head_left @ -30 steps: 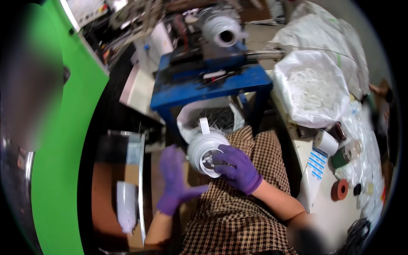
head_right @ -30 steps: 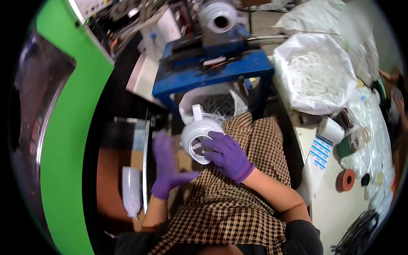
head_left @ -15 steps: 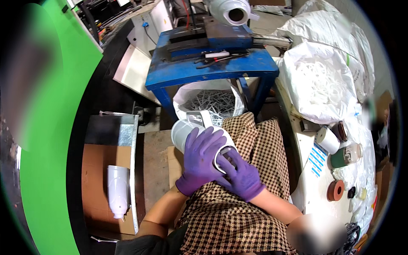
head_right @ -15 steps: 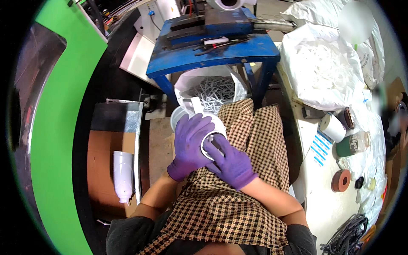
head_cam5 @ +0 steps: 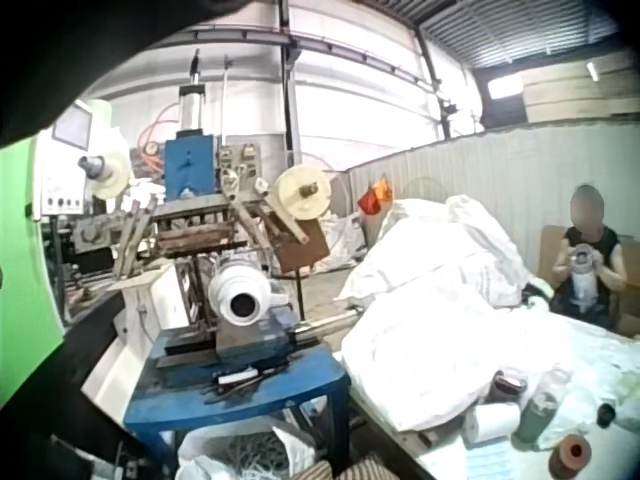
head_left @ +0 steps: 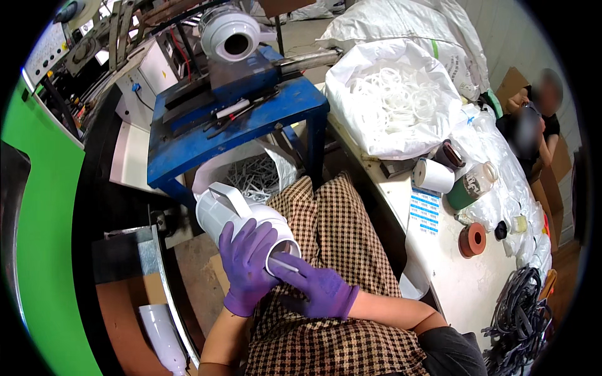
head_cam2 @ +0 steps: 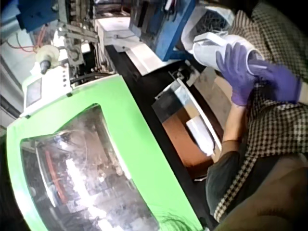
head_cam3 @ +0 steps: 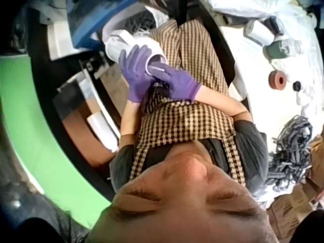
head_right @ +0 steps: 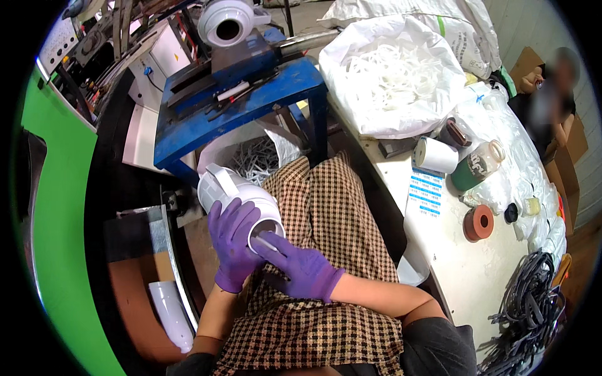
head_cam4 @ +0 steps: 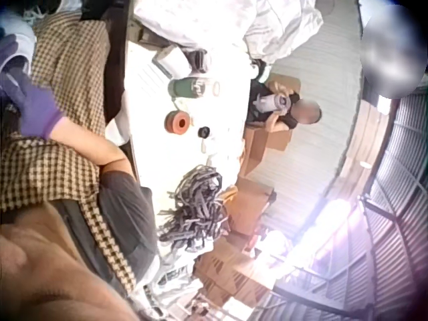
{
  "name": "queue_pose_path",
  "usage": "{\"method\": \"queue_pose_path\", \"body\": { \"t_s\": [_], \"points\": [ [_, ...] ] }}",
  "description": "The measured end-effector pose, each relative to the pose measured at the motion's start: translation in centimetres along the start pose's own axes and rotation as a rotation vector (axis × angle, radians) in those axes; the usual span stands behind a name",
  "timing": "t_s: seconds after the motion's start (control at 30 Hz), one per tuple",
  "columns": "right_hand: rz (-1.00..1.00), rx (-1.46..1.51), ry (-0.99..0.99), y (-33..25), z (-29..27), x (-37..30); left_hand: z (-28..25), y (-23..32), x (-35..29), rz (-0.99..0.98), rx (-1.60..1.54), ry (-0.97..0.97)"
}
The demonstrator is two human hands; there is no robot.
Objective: The person assembles white plastic sprayers by inserting a hose into the neck and screwing on the lid. They repeatedly pick up sprayers, attach hoses, and tighten the lids while seated at a cluttered workbench.
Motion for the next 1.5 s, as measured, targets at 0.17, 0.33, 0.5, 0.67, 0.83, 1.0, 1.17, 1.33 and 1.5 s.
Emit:
{"method": "queue_pose_path", "body": {
  "t_s": [0.17,0.33,0.5,0.67,0.83,1.0,1.17,1.33,1.5],
  "points": [
    [0.135,-0.028,-0.179,2.6,1.3,0.3,2.0,1.1,-0.3,0.105,0.047,-0.100],
    [0.204,-0.077,-0.370,3.2,1.7,0.4,1.3,1.4,-0.8,0.108,0.024,0.010],
    [0.304,0.709,-0.085,3.8,0.8,1.7,1.8,-0.6,0.3,0.049,-0.046,-0.059],
    [0.146,-0.098,-0.347,3.8,0.2,1.8,2.4,1.0,0.0,0.236,-0.017,-0.108],
    [-0.008,-0.512,-0.155,1.5,-2.8,2.7,2.5,-0.9,2.6,0.054,-0.099,-0.120],
    [0.195,-0.395,-0.372,2.9,0.0,1.5,2.8,-0.3,1.8,0.102,-0.031,-0.164],
    [0.308,0.319,-0.101,3.6,0.7,2.6,3.7,-1.0,0.5,0.054,-0.020,-0.105],
    [0.288,0.511,0.135,1.6,-0.5,6.7,2.3,-5.6,2.3,-0.055,-0.141,0.174],
    [-0.180,0.018,0.384,1.9,-11.4,5.0,-1.8,-13.6,4.4,-0.344,-0.277,0.281]
  ]
}}
Point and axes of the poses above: each hand's wrist, its own x-axis towards the middle knuckle, its own z-axis out of the palm, y = z × x, the point moved 8 cm from there along x, towards the middle knuckle, and after that the axes turned 13 degrees about -z, right-handed, at the moved point
